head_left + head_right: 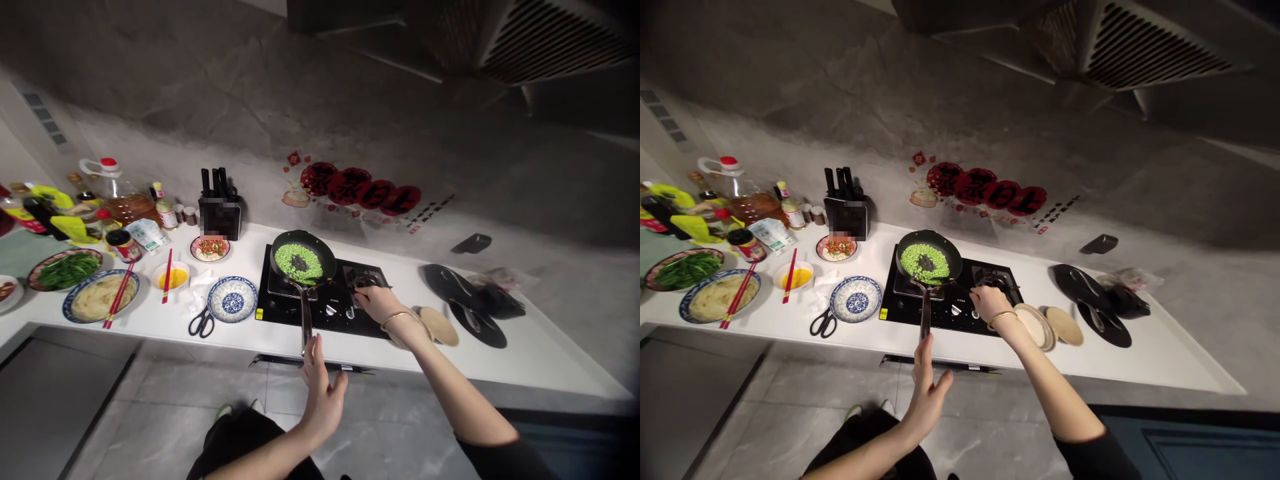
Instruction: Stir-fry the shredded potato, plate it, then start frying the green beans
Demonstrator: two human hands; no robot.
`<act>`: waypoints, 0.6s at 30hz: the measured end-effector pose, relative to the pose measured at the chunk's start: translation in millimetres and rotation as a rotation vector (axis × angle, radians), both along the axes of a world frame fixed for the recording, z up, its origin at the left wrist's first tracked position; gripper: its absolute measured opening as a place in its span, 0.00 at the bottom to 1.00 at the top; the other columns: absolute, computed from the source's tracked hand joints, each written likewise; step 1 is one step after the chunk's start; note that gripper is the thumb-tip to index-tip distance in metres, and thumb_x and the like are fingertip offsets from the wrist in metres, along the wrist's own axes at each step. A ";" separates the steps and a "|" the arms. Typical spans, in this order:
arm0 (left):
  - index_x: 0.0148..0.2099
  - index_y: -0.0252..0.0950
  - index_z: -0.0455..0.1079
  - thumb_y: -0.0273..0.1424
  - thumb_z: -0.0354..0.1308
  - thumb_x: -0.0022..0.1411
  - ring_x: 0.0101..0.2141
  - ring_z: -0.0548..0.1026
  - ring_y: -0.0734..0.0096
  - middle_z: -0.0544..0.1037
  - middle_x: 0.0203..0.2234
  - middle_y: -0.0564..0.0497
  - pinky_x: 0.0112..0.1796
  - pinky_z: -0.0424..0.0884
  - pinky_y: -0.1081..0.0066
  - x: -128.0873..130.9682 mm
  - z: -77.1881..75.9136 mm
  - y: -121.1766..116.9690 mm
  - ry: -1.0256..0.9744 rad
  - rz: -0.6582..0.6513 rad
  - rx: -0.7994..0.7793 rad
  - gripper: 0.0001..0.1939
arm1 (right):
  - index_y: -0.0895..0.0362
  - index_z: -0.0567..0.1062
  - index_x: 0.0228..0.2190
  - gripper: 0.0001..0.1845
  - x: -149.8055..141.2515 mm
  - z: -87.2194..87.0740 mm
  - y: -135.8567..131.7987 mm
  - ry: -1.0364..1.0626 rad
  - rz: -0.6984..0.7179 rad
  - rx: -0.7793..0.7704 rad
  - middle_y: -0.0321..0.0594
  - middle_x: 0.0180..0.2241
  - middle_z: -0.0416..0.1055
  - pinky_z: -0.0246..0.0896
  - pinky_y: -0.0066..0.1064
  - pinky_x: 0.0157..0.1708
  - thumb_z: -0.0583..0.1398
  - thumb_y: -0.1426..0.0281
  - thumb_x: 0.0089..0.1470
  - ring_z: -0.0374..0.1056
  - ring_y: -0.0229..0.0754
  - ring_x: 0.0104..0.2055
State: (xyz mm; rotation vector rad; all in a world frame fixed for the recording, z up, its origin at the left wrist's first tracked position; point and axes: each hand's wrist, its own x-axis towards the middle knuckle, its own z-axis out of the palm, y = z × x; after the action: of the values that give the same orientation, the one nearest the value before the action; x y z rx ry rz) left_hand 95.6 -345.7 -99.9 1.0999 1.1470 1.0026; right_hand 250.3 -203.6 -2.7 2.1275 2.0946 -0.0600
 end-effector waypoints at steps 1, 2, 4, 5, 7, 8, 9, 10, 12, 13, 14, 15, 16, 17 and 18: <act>0.65 0.35 0.43 0.31 0.49 0.57 0.64 0.37 0.65 0.42 0.65 0.45 0.60 0.35 0.67 -0.8 1.5 -0.4 -0.002 0.002 0.006 0.35 | 0.55 0.78 0.41 0.16 -1.0 -1.4 2.5 -0.012 0.001 -0.022 0.46 0.38 0.77 0.62 0.32 0.40 0.52 0.69 0.57 0.72 0.47 0.40; 0.65 0.36 0.43 0.31 0.49 0.57 0.64 0.37 0.64 0.43 0.65 0.45 0.60 0.35 0.66 -2.0 2.6 -0.6 -0.004 0.008 0.009 0.34 | 0.54 0.78 0.41 0.16 -2.8 -4.2 5.2 -0.022 0.003 -0.039 0.45 0.38 0.77 0.62 0.31 0.40 0.52 0.68 0.57 0.72 0.46 0.40; 0.65 0.37 0.43 0.33 0.49 0.58 0.64 0.37 0.63 0.43 0.65 0.46 0.60 0.35 0.66 -5.2 3.4 -0.6 -0.007 0.031 0.007 0.34 | 0.54 0.77 0.41 0.16 -6.9 -12.0 10.6 -0.034 0.010 -0.049 0.44 0.39 0.77 0.62 0.30 0.40 0.52 0.69 0.57 0.71 0.45 0.42; 0.65 0.37 0.44 0.35 0.49 0.58 0.64 0.37 0.63 0.43 0.65 0.46 0.60 0.35 0.66 -7.4 3.1 -0.8 -0.007 0.047 0.006 0.34 | 0.54 0.77 0.43 0.17 -8.5 -16.1 12.7 -0.036 0.012 -0.042 0.44 0.39 0.76 0.62 0.30 0.41 0.51 0.69 0.58 0.71 0.45 0.43; 0.65 0.37 0.44 0.37 0.50 0.58 0.64 0.37 0.63 0.42 0.65 0.46 0.60 0.35 0.65 -12.6 2.2 -1.4 -0.005 0.080 -0.003 0.35 | 0.58 0.75 0.45 0.18 -9.8 -21.9 14.0 -0.034 0.012 -0.015 0.47 0.40 0.76 0.62 0.30 0.41 0.50 0.70 0.59 0.71 0.46 0.44; 0.65 0.37 0.44 0.38 0.50 0.58 0.64 0.37 0.63 0.42 0.65 0.47 0.60 0.35 0.65 -15.5 2.4 -1.4 -0.007 0.093 -0.015 0.35 | 0.59 0.73 0.47 0.18 -9.8 -23.2 12.3 -0.036 0.014 -0.001 0.48 0.39 0.76 0.63 0.31 0.41 0.49 0.70 0.60 0.71 0.46 0.44; 0.65 0.37 0.44 0.38 0.49 0.59 0.64 0.37 0.63 0.41 0.65 0.47 0.61 0.36 0.65 -18.2 3.7 -0.8 -0.011 0.100 -0.028 0.35 | 0.60 0.72 0.48 0.19 -9.7 -23.5 8.9 -0.042 0.013 0.012 0.49 0.39 0.76 0.63 0.31 0.41 0.48 0.70 0.60 0.71 0.47 0.43; 0.66 0.38 0.43 0.39 0.48 0.59 0.64 0.36 0.63 0.40 0.66 0.49 0.61 0.36 0.64 -20.6 6.5 1.0 -0.013 0.102 -0.033 0.35 | 0.60 0.71 0.50 0.20 -10.0 -23.1 3.7 -0.057 0.010 0.022 0.50 0.39 0.75 0.64 0.32 0.40 0.48 0.70 0.60 0.72 0.47 0.42; 0.66 0.41 0.44 0.39 0.46 0.61 0.64 0.37 0.63 0.41 0.66 0.51 0.61 0.37 0.63 -22.4 17.7 9.6 0.007 0.080 0.042 0.32 | 0.60 0.68 0.52 0.21 -12.3 -21.8 -10.7 -0.105 0.002 0.037 0.53 0.39 0.75 0.65 0.33 0.36 0.47 0.70 0.61 0.73 0.48 0.38; 0.66 0.42 0.46 0.39 0.45 0.62 0.64 0.38 0.62 0.42 0.66 0.52 0.61 0.37 0.62 -21.1 25.8 16.8 0.032 0.058 0.129 0.31 | 0.61 0.66 0.54 0.22 -14.4 -21.9 -18.9 -0.131 -0.001 0.038 0.54 0.40 0.74 0.65 0.33 0.35 0.47 0.70 0.60 0.73 0.48 0.37; 0.65 0.43 0.49 0.39 0.45 0.62 0.64 0.40 0.61 0.45 0.65 0.53 0.61 0.36 0.62 -18.1 34.9 25.5 0.067 0.019 0.248 0.29 | 0.61 0.65 0.54 0.23 -16.7 -23.1 -26.9 -0.148 -0.002 0.032 0.55 0.40 0.73 0.65 0.33 0.34 0.47 0.71 0.60 0.73 0.48 0.36; 0.64 0.43 0.51 0.38 0.45 0.62 0.64 0.42 0.60 0.48 0.65 0.53 0.61 0.34 0.61 -13.3 44.3 35.4 0.103 -0.033 0.380 0.28 | 0.62 0.65 0.55 0.23 -18.8 -25.5 -34.2 -0.150 0.005 0.023 0.55 0.40 0.73 0.66 0.33 0.34 0.47 0.73 0.59 0.73 0.47 0.36; 0.64 0.43 0.52 0.38 0.46 0.62 0.63 0.44 0.58 0.51 0.64 0.52 0.61 0.33 0.59 -6.9 53.1 45.5 0.139 -0.096 0.478 0.28 | 0.62 0.66 0.54 0.23 -20.3 -29.0 -40.4 -0.132 0.020 0.020 0.56 0.41 0.73 0.66 0.33 0.36 0.48 0.74 0.58 0.73 0.48 0.38; 0.63 0.42 0.54 0.37 0.46 0.62 0.63 0.48 0.57 0.55 0.62 0.50 0.61 0.32 0.57 0.4 60.6 55.1 0.169 -0.170 0.544 0.27 | 0.63 0.68 0.53 0.23 -20.8 -33.3 -45.4 -0.093 0.040 0.026 0.55 0.42 0.72 0.65 0.33 0.39 0.49 0.74 0.57 0.72 0.48 0.40; 0.62 0.40 0.56 0.37 0.47 0.62 0.61 0.52 0.56 0.59 0.61 0.48 0.61 0.34 0.57 8.1 66.5 63.2 0.192 -0.217 0.579 0.27 | 0.62 0.69 0.51 0.22 -20.2 -38.0 -48.9 -0.041 0.064 0.043 0.54 0.44 0.72 0.64 0.34 0.42 0.50 0.75 0.56 0.70 0.49 0.43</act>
State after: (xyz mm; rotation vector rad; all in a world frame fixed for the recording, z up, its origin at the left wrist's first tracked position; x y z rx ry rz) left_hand 103.8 -282.5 -33.3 1.7739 0.8755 1.1027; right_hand 230.1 -252.5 -40.7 2.0653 2.1583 0.0361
